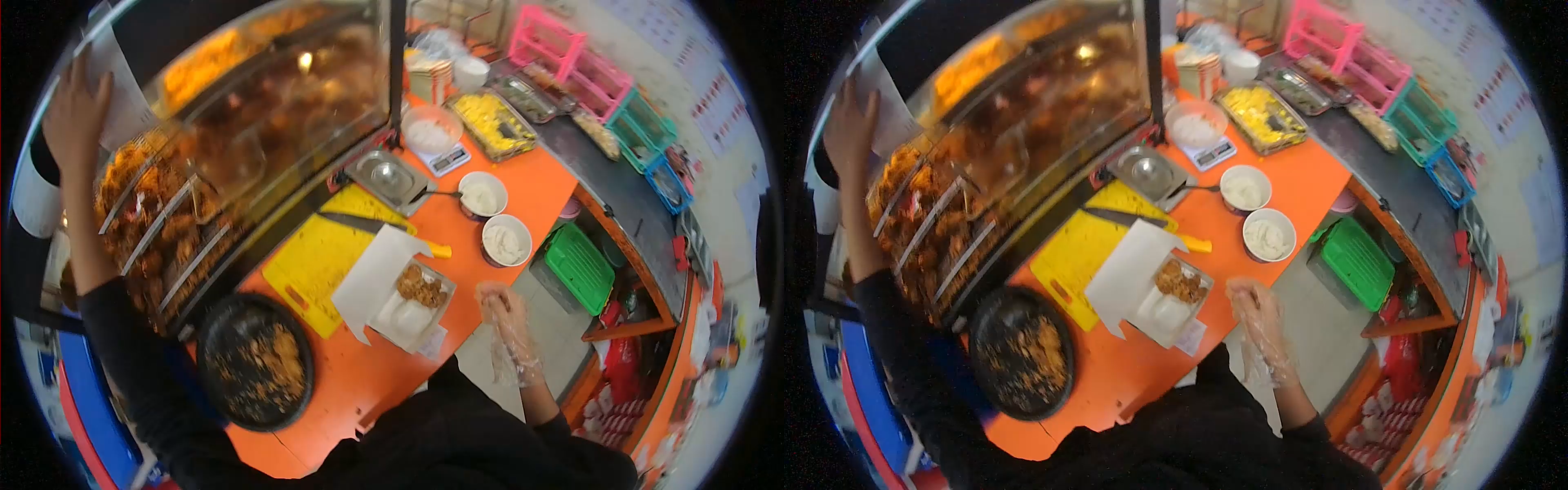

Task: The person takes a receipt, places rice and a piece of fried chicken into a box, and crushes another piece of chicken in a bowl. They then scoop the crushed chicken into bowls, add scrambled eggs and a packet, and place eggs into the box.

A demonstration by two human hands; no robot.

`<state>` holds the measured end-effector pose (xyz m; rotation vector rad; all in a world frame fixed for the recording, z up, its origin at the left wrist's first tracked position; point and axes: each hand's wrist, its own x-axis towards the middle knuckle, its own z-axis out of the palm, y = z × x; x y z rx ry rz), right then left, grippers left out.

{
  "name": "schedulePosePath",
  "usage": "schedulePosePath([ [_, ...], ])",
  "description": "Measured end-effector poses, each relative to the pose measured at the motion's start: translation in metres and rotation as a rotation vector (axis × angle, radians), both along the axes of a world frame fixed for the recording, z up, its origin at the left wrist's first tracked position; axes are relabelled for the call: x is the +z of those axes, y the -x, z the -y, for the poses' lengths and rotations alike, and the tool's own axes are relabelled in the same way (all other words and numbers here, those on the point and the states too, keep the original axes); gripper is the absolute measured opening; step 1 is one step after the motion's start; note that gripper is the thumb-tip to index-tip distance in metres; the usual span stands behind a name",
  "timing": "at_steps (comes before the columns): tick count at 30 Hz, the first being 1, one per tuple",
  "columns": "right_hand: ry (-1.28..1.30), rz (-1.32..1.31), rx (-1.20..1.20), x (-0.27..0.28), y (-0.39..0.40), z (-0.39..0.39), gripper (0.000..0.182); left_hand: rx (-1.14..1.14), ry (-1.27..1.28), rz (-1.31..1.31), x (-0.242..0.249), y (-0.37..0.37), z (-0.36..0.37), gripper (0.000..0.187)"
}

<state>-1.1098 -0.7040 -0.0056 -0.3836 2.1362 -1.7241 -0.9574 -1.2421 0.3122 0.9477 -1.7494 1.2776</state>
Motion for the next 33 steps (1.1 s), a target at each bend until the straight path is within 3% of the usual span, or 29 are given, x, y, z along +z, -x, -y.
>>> schedulePosePath([
  [1,-0.03,0.035,0.039,-0.003,0.016,0.004,0.019,0.014,0.054,0.077,0.003,-0.005,0.005,0.056],
  [2,-0.045,0.013,0.101,-0.006,0.031,0.008,0.019,0.011,-0.026,0.183,0.015,-0.03,0.073,0.058],
  [4,-0.064,0.011,0.186,-0.012,0.053,0.016,0.018,0.028,-0.12,0.305,0.015,-0.039,0.061,0.06],
  [7,-0.103,0.013,0.274,-0.017,0.076,0.021,0.018,0.088,-0.212,0.171,0.004,-0.029,0.022,0.058],
  [10,-0.089,-0.003,0.339,-0.015,0.081,0.021,0.018,0.144,-0.272,0.027,0.002,0.012,-0.07,0.057],
  [13,-0.085,0.028,0.332,-0.016,0.081,0.017,0.017,0.288,-0.314,-0.054,0.007,0.004,-0.07,0.048],
  [19,-0.156,-0.058,0.391,-0.037,0.067,0.01,0.018,0.846,0.581,0.758,0.027,-0.044,0.051,0.055],
  [20,-0.151,-0.082,0.409,-0.034,0.062,0.013,0.019,0.423,0.246,0.393,0.017,-0.051,0.088,0.049],
  [21,-0.145,-0.109,0.43,-0.031,0.057,0.016,0.019,0.439,0.259,0.381,0.011,-0.048,0.067,0.049],
  [23,-0.169,-0.175,0.48,-0.021,0.055,0.028,0.019,0.736,0.054,0.273,0.003,-0.021,-0.003,0.044],
  [27,0.012,-0.116,0.477,0.001,0.04,0.062,0.019,0.819,0.245,0.47,-0.002,-0.047,-0.005,0.043],
  [29,0.029,-0.324,0.53,0.018,0.037,0.079,0.02,0.152,0.15,-0.003,-0.005,-0.035,-0.007,0.044],
  [30,0.03,-0.338,0.529,0.028,0.038,0.086,0.02,-0.213,0.114,-0.009,0.0,-0.039,0.003,0.045],
  [32,-0.202,-0.672,0.557,0.047,0.047,0.105,0.02,-0.189,0.193,0.062,0.001,-0.057,0.025,0.046],
  [33,-0.202,-0.679,0.552,0.055,0.053,0.114,0.02,-0.164,0.264,0.149,0.001,-0.058,0.023,0.047],
])
